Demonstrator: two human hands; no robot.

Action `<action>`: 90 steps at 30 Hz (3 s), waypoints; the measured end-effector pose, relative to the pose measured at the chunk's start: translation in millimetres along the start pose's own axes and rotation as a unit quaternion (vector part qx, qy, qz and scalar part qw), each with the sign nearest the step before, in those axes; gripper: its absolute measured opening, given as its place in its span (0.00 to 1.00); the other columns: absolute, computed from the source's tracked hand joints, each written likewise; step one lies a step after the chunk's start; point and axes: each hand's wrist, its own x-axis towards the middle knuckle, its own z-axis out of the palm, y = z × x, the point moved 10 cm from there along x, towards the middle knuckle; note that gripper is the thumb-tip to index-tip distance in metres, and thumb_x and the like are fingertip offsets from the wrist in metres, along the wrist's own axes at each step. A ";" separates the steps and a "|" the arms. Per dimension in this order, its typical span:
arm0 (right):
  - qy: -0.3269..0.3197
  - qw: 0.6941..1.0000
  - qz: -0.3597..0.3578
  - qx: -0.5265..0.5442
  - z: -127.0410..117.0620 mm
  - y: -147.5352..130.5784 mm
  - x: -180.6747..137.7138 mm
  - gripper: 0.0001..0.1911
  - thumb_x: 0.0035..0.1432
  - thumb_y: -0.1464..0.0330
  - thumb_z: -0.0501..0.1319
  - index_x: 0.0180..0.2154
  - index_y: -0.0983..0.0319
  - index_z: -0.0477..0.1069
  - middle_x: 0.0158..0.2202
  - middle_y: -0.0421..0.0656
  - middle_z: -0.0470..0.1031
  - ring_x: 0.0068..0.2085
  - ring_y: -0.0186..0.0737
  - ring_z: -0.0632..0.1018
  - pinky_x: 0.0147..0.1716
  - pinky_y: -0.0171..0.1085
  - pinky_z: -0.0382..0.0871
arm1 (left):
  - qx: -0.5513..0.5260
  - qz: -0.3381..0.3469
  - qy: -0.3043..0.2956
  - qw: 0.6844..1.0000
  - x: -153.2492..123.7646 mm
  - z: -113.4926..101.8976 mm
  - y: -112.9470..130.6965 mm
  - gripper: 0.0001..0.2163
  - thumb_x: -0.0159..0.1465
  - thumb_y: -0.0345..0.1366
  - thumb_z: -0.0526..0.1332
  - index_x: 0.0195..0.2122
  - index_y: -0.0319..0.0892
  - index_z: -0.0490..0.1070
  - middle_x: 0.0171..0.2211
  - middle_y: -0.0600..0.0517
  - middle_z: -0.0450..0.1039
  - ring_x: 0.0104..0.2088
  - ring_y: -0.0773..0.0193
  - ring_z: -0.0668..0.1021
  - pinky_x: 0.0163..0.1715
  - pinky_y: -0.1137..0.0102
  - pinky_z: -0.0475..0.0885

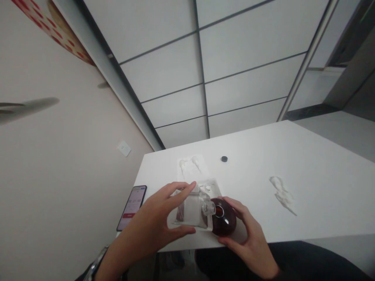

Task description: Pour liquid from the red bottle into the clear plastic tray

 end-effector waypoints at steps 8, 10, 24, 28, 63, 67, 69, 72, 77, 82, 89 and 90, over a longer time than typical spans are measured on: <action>0.000 1.000 0.005 0.002 -0.4 1.1 -2.3 0.36 0.62 0.51 0.70 0.67 0.52 0.64 0.64 0.50 0.74 0.63 0.54 0.77 0.62 0.50 0.74 | 0.031 0.026 -0.009 0.999 1.5 -5.7 7.8 0.45 0.58 0.33 0.78 0.73 0.52 0.58 0.67 0.44 0.70 0.64 0.49 0.75 0.63 0.53 0.75; -0.002 1.000 -0.005 -0.007 -1.8 -4.8 0.8 0.36 0.62 0.52 0.71 0.66 0.52 0.65 0.63 0.49 0.75 0.62 0.53 0.78 0.61 0.48 0.76 | 0.035 0.028 -0.011 0.999 2.3 -6.5 9.0 0.45 0.58 0.33 0.78 0.73 0.51 0.58 0.66 0.44 0.71 0.63 0.49 0.76 0.62 0.53 0.76; -0.005 0.998 -0.031 -0.050 -4.6 -18.8 8.4 0.34 0.64 0.48 0.68 0.65 0.51 0.64 0.60 0.48 0.78 0.58 0.49 0.81 0.57 0.44 0.79 | 0.073 0.061 -0.019 0.995 6.7 -10.0 18.6 0.45 0.57 0.33 0.79 0.73 0.46 0.58 0.64 0.40 0.71 0.61 0.48 0.77 0.59 0.53 0.78; -0.003 0.998 -0.033 -0.053 -5.1 -20.8 9.8 0.34 0.64 0.48 0.68 0.65 0.51 0.64 0.60 0.48 0.78 0.58 0.48 0.81 0.57 0.43 0.79 | 0.074 0.063 -0.027 0.995 7.8 -9.7 19.2 0.45 0.58 0.33 0.79 0.73 0.47 0.57 0.64 0.41 0.71 0.61 0.48 0.77 0.59 0.52 0.78; -0.016 0.999 -0.025 -0.026 -4.6 -18.6 8.6 0.35 0.62 0.54 0.72 0.65 0.55 0.66 0.61 0.53 0.76 0.60 0.55 0.80 0.60 0.52 0.77 | 0.121 0.067 -0.054 0.989 15.3 -12.6 29.6 0.42 0.59 0.33 0.77 0.72 0.48 0.59 0.63 0.40 0.73 0.60 0.45 0.78 0.56 0.50 0.80; -0.022 0.999 -0.016 -0.018 -4.4 -16.9 8.8 0.36 0.60 0.56 0.73 0.65 0.57 0.66 0.61 0.54 0.76 0.60 0.58 0.80 0.59 0.53 0.78 | 0.118 0.065 -0.057 0.989 14.9 -11.9 28.7 0.43 0.59 0.33 0.77 0.72 0.50 0.58 0.63 0.41 0.72 0.60 0.46 0.77 0.56 0.51 0.79; -0.020 0.999 -0.022 -0.023 -5.0 -17.2 8.3 0.36 0.60 0.57 0.73 0.65 0.56 0.65 0.61 0.53 0.76 0.60 0.57 0.80 0.60 0.53 0.78 | 0.119 0.066 -0.056 0.989 14.3 -12.1 29.0 0.43 0.59 0.32 0.77 0.72 0.49 0.58 0.63 0.41 0.72 0.59 0.46 0.78 0.56 0.51 0.80; -0.022 0.999 -0.024 -0.036 -4.7 -16.0 7.2 0.37 0.60 0.57 0.73 0.66 0.56 0.64 0.62 0.53 0.76 0.61 0.57 0.79 0.60 0.53 0.77 | 0.124 0.066 -0.056 0.988 13.6 -12.8 29.0 0.42 0.59 0.32 0.77 0.72 0.49 0.59 0.63 0.41 0.73 0.59 0.46 0.78 0.56 0.51 0.80; -0.013 0.999 -0.029 -0.030 -4.1 -14.3 5.3 0.36 0.61 0.55 0.73 0.66 0.55 0.65 0.62 0.52 0.76 0.60 0.56 0.79 0.60 0.51 0.77 | 0.124 0.072 -0.053 0.988 13.8 -12.6 29.0 0.43 0.59 0.31 0.77 0.72 0.49 0.59 0.63 0.41 0.72 0.60 0.45 0.77 0.57 0.50 0.79; -0.005 1.000 -0.014 -0.007 -2.0 -7.9 2.7 0.36 0.63 0.53 0.70 0.67 0.56 0.64 0.63 0.53 0.75 0.62 0.56 0.78 0.61 0.52 0.76 | 0.122 0.074 -0.053 0.988 14.3 -12.8 28.8 0.43 0.59 0.31 0.77 0.72 0.49 0.58 0.63 0.41 0.72 0.60 0.45 0.77 0.58 0.50 0.79; -0.013 0.999 -0.017 -0.026 -4.7 -13.5 6.3 0.37 0.59 0.56 0.74 0.65 0.57 0.67 0.61 0.54 0.76 0.60 0.58 0.80 0.59 0.54 0.78 | 0.122 0.073 -0.055 0.988 14.2 -14.3 29.9 0.42 0.60 0.30 0.76 0.72 0.50 0.58 0.64 0.41 0.72 0.60 0.47 0.77 0.57 0.52 0.79; -0.013 0.999 -0.018 -0.026 -5.2 -14.2 6.7 0.37 0.59 0.55 0.74 0.65 0.57 0.67 0.61 0.54 0.76 0.60 0.58 0.80 0.59 0.54 0.78 | 0.121 0.073 -0.055 0.988 14.1 -14.4 29.9 0.42 0.60 0.30 0.76 0.72 0.50 0.58 0.63 0.41 0.72 0.60 0.47 0.77 0.57 0.52 0.79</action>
